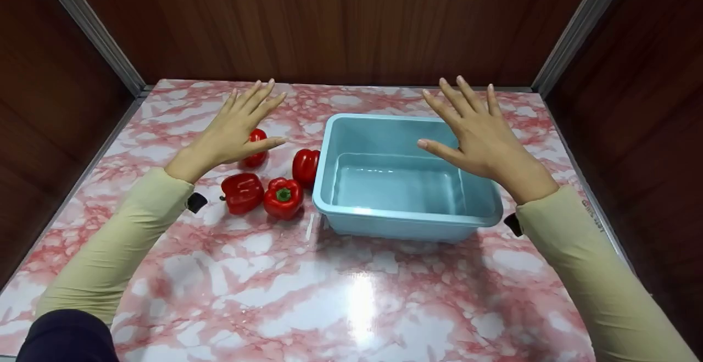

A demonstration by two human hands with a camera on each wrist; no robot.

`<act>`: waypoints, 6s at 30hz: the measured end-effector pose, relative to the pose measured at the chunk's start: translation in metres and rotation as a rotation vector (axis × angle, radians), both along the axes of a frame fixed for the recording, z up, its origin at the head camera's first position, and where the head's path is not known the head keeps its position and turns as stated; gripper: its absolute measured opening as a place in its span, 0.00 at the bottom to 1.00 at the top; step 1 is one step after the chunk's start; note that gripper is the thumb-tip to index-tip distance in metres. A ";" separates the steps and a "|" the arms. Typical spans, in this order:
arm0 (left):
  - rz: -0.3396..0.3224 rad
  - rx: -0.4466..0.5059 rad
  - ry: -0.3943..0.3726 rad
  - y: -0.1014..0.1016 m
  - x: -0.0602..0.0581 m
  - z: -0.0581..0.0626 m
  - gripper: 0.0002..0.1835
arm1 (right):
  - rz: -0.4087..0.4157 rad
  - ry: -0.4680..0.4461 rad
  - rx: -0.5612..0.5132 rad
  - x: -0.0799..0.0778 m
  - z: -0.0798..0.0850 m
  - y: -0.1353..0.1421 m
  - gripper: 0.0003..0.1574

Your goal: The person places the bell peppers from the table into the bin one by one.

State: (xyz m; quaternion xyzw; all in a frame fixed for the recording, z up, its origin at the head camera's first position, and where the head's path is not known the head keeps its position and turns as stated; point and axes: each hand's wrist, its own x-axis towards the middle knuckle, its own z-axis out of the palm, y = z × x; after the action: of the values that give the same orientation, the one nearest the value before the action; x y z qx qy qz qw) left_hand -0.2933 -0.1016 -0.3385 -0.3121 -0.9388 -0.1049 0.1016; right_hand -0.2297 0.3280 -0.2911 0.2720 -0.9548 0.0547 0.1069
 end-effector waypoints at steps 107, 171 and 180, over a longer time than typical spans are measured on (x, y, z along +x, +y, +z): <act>0.140 0.041 -0.179 -0.048 -0.024 -0.061 0.45 | -0.114 -0.223 -0.094 -0.021 -0.050 0.035 0.44; 0.180 0.251 -0.280 -0.074 -0.046 -0.087 0.51 | -0.137 -0.288 -0.150 -0.021 -0.063 0.042 0.42; 0.188 0.275 -0.291 -0.075 -0.046 -0.093 0.53 | -0.133 -0.281 -0.160 -0.022 -0.066 0.043 0.41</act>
State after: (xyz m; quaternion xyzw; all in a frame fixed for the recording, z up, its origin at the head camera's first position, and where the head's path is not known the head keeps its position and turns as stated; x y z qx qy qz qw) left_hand -0.3396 -0.1767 -0.4312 -0.1878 -0.9454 -0.2658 0.0159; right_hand -0.2521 0.3714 -0.3569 0.1884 -0.9688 0.1608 -0.0030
